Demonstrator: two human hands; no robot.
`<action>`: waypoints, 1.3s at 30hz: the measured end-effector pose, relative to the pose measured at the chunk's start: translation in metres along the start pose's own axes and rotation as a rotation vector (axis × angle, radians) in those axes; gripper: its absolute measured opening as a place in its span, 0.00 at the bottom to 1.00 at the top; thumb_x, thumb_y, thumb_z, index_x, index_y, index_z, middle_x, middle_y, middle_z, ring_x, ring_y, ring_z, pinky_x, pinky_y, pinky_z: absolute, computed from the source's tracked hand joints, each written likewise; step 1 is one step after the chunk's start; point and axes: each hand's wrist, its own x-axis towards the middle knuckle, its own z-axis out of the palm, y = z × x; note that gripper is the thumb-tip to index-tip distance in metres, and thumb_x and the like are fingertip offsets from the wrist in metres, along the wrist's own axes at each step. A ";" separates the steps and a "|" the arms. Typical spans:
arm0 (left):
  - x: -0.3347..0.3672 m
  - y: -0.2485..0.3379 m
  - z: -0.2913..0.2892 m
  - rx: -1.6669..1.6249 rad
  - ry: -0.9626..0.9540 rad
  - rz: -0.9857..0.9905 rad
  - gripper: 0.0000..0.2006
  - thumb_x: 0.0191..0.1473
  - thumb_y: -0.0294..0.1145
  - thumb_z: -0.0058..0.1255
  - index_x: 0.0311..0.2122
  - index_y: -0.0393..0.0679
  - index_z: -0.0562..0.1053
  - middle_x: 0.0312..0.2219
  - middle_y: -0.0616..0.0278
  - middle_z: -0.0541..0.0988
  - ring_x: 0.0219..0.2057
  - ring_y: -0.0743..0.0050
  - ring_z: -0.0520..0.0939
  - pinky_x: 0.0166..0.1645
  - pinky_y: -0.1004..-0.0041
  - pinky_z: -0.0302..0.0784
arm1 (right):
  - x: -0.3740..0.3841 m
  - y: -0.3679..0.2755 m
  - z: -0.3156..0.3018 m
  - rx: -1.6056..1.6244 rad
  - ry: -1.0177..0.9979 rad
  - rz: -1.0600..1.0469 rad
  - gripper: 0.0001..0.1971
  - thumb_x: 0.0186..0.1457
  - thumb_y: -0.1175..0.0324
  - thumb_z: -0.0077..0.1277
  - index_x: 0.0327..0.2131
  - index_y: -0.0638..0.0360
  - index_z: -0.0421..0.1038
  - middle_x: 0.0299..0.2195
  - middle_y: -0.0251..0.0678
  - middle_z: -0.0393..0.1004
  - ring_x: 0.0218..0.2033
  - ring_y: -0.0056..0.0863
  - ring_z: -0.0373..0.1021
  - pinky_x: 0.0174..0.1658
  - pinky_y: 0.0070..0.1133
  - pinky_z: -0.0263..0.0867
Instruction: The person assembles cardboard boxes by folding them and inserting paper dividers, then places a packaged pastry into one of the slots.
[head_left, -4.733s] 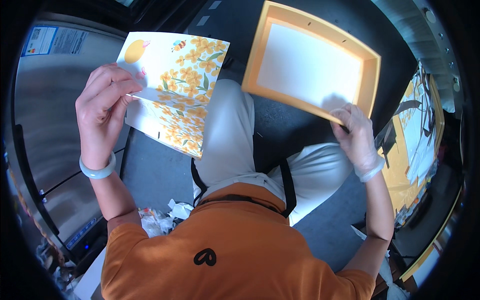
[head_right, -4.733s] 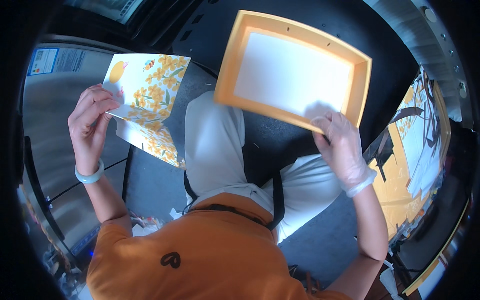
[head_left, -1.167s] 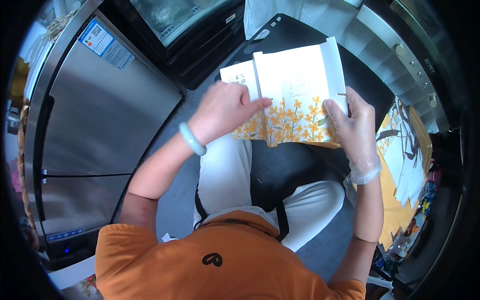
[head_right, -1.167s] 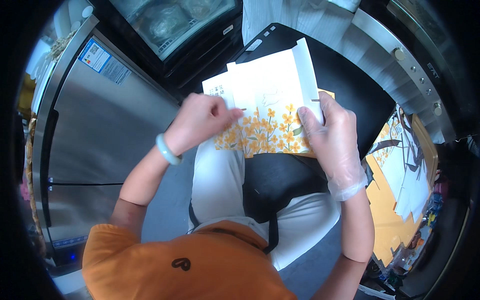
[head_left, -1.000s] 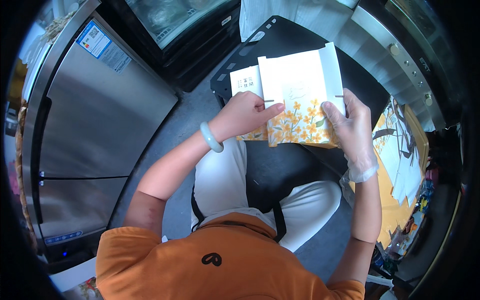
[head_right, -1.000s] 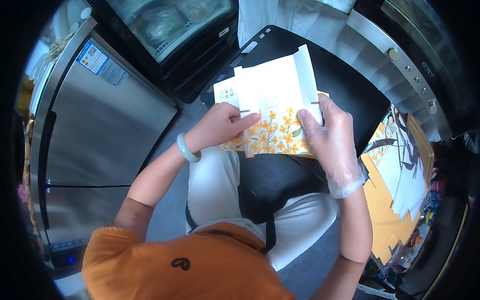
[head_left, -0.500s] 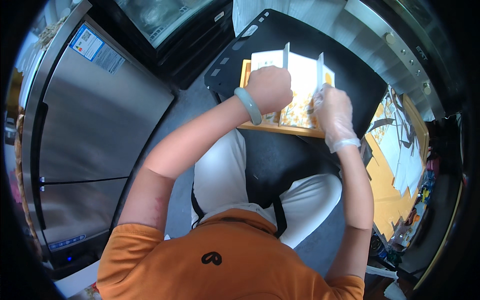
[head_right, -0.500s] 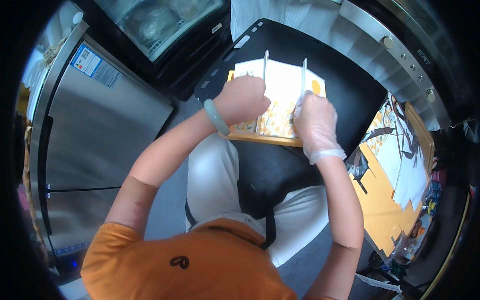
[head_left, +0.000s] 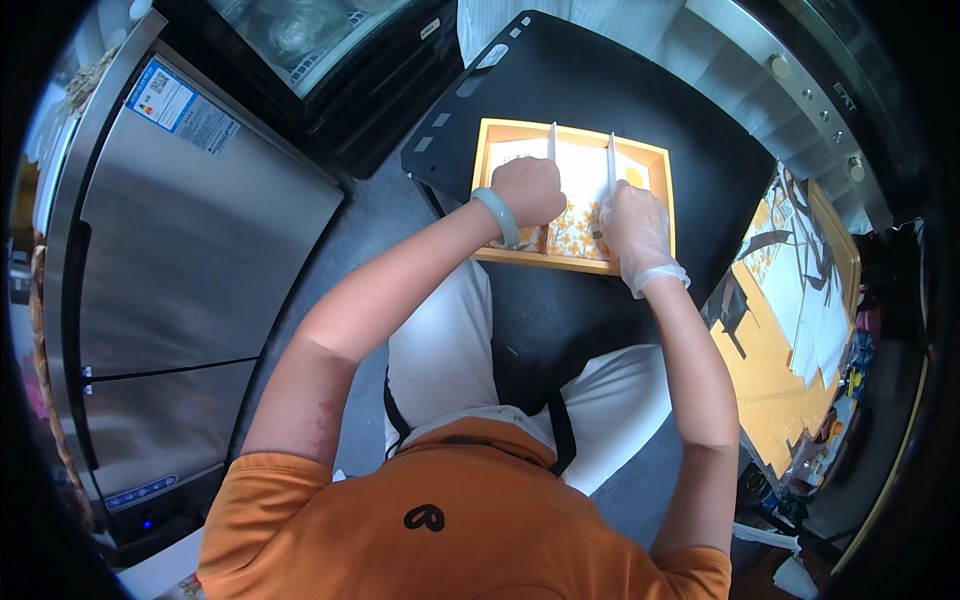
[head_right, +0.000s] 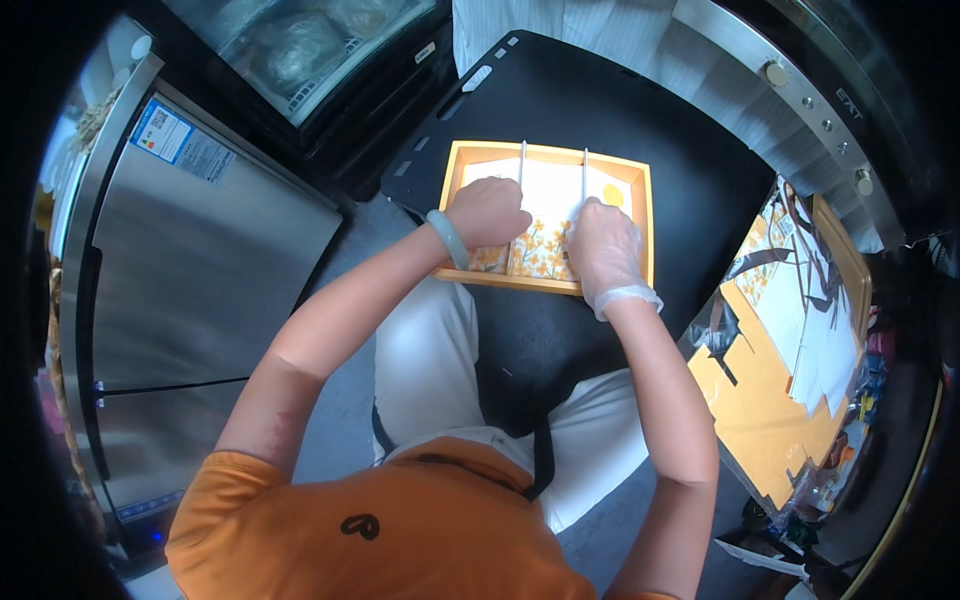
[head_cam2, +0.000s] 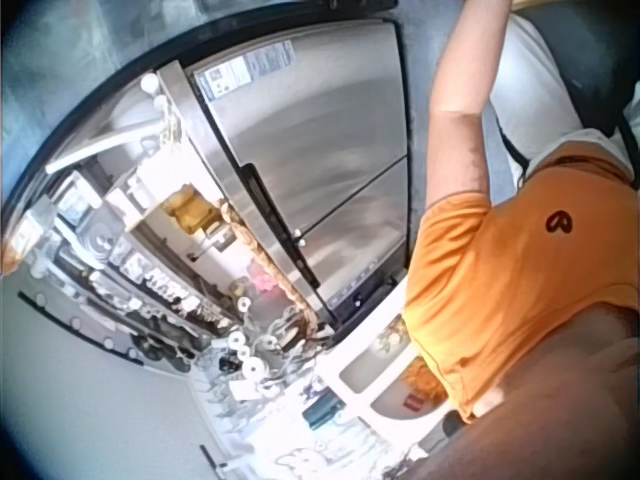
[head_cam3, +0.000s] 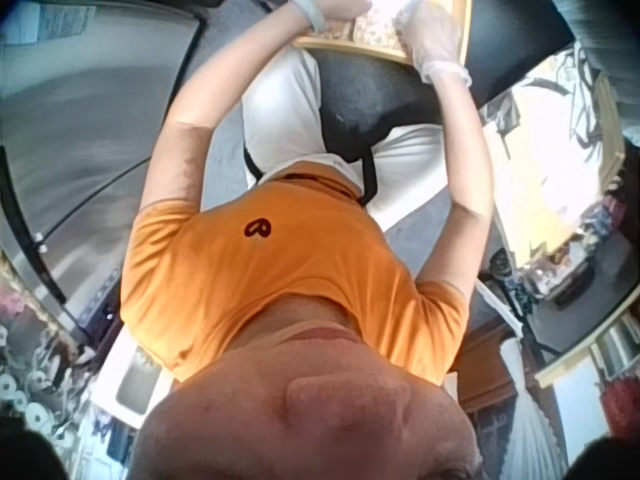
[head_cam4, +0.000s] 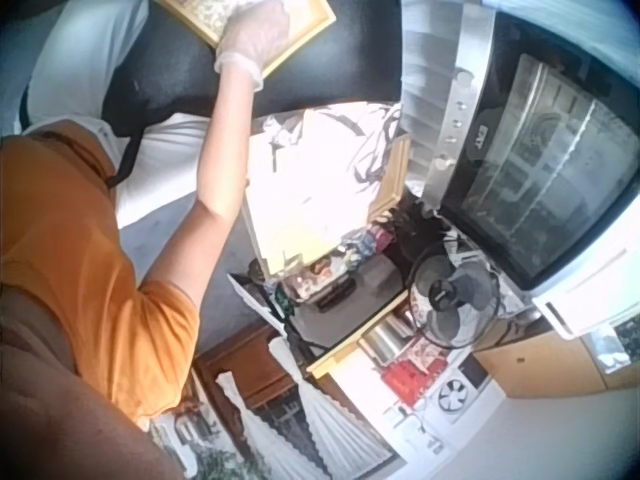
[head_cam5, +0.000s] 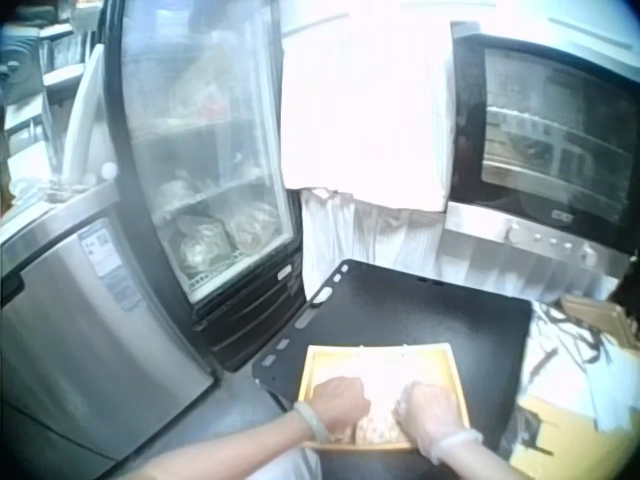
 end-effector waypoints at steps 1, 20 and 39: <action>0.001 0.000 -0.001 0.000 -0.013 -0.002 0.15 0.45 0.35 0.45 0.24 0.31 0.75 0.25 0.42 0.78 0.31 0.48 0.79 0.39 0.60 0.73 | 0.002 0.000 -0.001 -0.001 -0.002 -0.003 0.09 0.53 0.71 0.51 0.34 0.68 0.75 0.31 0.50 0.77 0.34 0.42 0.75 0.43 0.29 0.69; -0.022 -0.017 0.027 -0.301 0.086 0.013 0.12 0.44 0.28 0.49 0.31 0.26 0.70 0.24 0.39 0.77 0.27 0.47 0.80 0.34 0.63 0.76 | 0.011 0.011 0.006 0.530 -0.085 0.129 0.14 0.60 0.66 0.42 0.40 0.70 0.69 0.33 0.50 0.74 0.34 0.37 0.74 0.41 0.28 0.69; -0.008 -0.017 0.004 -0.104 -0.044 -0.080 0.13 0.48 0.34 0.48 0.24 0.32 0.75 0.24 0.45 0.79 0.27 0.51 0.81 0.33 0.63 0.76 | 0.002 0.015 -0.012 0.744 -0.505 0.158 0.16 0.62 0.68 0.40 0.46 0.73 0.66 0.35 0.54 0.74 0.33 0.37 0.73 0.42 0.26 0.68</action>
